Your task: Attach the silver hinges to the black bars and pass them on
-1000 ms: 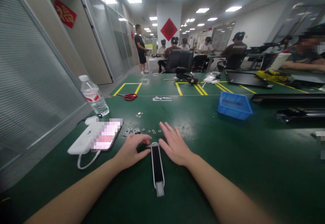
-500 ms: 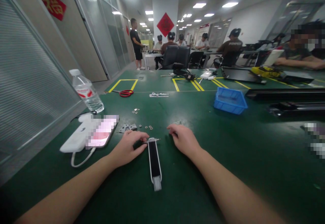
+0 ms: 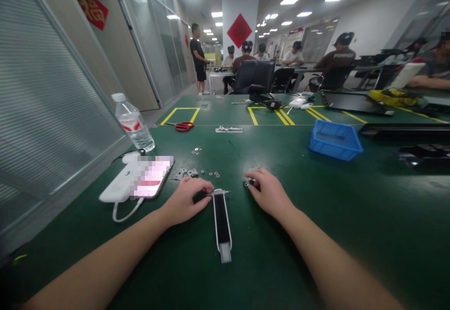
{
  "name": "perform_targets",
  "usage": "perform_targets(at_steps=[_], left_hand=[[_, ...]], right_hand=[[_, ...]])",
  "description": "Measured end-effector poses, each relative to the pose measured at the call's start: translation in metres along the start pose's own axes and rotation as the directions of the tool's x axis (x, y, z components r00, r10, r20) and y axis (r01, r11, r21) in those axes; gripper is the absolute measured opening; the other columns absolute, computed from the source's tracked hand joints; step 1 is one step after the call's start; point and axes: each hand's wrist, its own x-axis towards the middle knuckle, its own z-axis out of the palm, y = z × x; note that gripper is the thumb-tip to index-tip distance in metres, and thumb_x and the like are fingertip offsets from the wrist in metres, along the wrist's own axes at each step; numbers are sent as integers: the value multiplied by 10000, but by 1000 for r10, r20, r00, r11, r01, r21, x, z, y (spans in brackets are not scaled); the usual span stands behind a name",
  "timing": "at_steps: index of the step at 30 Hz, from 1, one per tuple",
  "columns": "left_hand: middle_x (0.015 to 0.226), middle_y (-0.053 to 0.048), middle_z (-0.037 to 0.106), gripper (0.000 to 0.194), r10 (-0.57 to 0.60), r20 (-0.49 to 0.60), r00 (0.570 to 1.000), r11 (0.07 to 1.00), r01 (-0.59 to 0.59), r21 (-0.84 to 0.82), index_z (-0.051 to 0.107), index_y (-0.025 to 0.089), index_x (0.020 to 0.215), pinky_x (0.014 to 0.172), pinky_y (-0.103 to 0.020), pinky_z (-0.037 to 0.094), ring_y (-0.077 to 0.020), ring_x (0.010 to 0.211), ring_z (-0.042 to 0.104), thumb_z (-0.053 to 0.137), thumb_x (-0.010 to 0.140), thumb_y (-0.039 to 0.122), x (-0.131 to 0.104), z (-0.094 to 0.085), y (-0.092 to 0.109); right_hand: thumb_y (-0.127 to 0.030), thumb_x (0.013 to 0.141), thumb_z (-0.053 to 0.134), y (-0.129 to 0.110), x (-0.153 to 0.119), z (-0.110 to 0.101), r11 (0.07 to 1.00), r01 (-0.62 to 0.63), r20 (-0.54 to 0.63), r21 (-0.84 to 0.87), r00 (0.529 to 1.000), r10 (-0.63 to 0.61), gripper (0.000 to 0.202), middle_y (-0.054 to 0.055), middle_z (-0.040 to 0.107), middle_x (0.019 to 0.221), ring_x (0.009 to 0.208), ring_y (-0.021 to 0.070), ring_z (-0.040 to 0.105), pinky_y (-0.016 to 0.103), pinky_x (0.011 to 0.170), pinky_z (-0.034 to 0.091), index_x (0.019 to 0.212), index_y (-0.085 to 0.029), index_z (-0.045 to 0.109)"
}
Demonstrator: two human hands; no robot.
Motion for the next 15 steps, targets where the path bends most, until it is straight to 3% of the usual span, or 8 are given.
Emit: perform_targets(at_steps=[10, 15], left_hand=[[890, -9, 675, 86, 1, 0, 1000, 1000, -1, 20, 633, 207, 925, 946, -427, 342, -189, 889, 607, 575, 864, 223, 0, 0, 1], [878, 3, 674, 70, -12, -4, 1000, 1000, 12, 27, 636, 212, 917, 926, -427, 343, -193, 877, 615, 590, 864, 212, 0, 1, 1]], right_hand=[[-293, 876, 548, 6, -1, 4, 998, 36, -8, -59, 999, -36, 227, 72, 643, 927, 770, 189, 620, 340, 715, 513, 920, -211, 755], [-277, 842, 607, 2, -1, 3, 998, 8, 6, -61, 1000, -7, 152, 58, 639, 916, 728, 187, 602, 336, 672, 494, 893, -222, 739]])
